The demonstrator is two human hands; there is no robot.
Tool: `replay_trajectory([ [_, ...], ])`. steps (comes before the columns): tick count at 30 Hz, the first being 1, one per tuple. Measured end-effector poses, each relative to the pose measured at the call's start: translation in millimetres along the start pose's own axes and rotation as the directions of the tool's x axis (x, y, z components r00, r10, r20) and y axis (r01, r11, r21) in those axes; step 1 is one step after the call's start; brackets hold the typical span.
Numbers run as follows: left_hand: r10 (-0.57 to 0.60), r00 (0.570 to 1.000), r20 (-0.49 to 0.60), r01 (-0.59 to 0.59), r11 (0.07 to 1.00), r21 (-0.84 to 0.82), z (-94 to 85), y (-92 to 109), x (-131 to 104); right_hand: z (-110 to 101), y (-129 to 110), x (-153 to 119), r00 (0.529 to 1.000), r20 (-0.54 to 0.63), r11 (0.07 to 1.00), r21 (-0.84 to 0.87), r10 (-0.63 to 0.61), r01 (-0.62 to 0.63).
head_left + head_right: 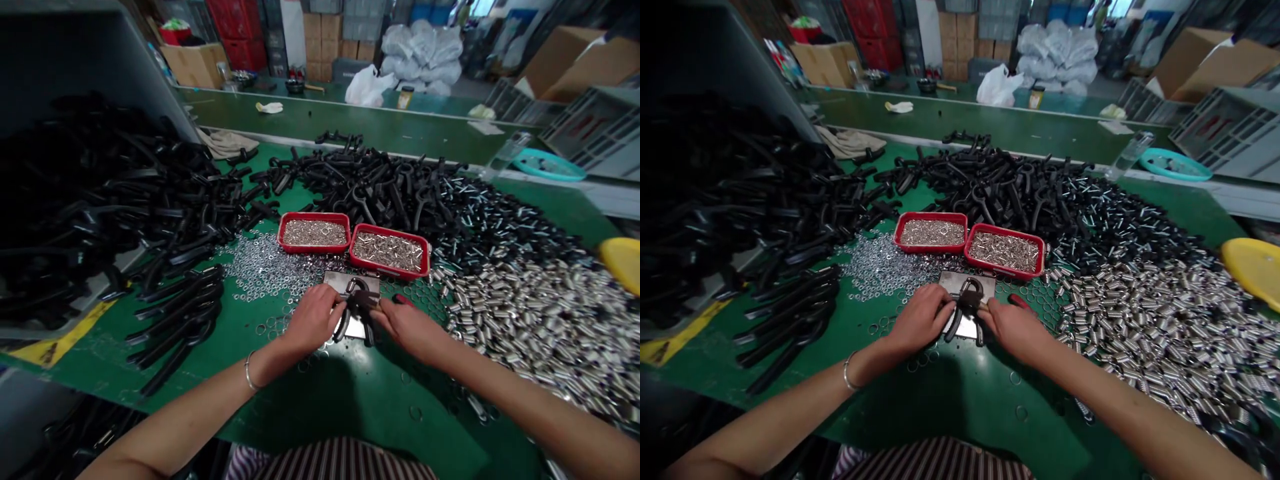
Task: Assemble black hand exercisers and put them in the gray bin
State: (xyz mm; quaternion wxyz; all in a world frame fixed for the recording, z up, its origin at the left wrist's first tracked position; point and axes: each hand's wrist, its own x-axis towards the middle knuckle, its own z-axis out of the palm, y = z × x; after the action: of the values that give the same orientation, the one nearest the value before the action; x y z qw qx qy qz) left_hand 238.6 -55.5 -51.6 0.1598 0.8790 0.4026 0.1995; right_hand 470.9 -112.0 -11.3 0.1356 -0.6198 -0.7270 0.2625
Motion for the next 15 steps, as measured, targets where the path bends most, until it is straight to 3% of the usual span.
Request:
replay_trajectory([
  [3,-0.054,0.999,0.005,0.054,0.998,0.024,9.2,6.3,-5.5,-2.7,0.9,4.9,0.999,0.047,0.998,0.067,-0.01,0.007],
  [7,-0.088,0.996,0.033,0.086,0.994,0.073,20.0,10.6,-9.1,-11.6,6.9,30.5,0.99,-0.135,0.991,0.132,0.028,-0.01],
  [10,-0.127,0.989,0.071,0.118,0.987,0.112,20.8,13.3,-9.3,-11.6,13.6,35.3,0.99,0.051,0.955,0.261,0.133,-0.142],
  [12,-0.185,0.976,0.115,0.167,0.975,0.148,17.6,17.4,-9.1,-6.5,18.1,23.4,0.957,0.207,0.851,0.447,0.201,-0.276],
  [15,-0.241,0.955,0.176,0.202,0.957,0.209,12.8,26.7,-7.7,5.7,34.6,-8.5,0.916,0.233,0.684,0.612,0.325,-0.398],
])
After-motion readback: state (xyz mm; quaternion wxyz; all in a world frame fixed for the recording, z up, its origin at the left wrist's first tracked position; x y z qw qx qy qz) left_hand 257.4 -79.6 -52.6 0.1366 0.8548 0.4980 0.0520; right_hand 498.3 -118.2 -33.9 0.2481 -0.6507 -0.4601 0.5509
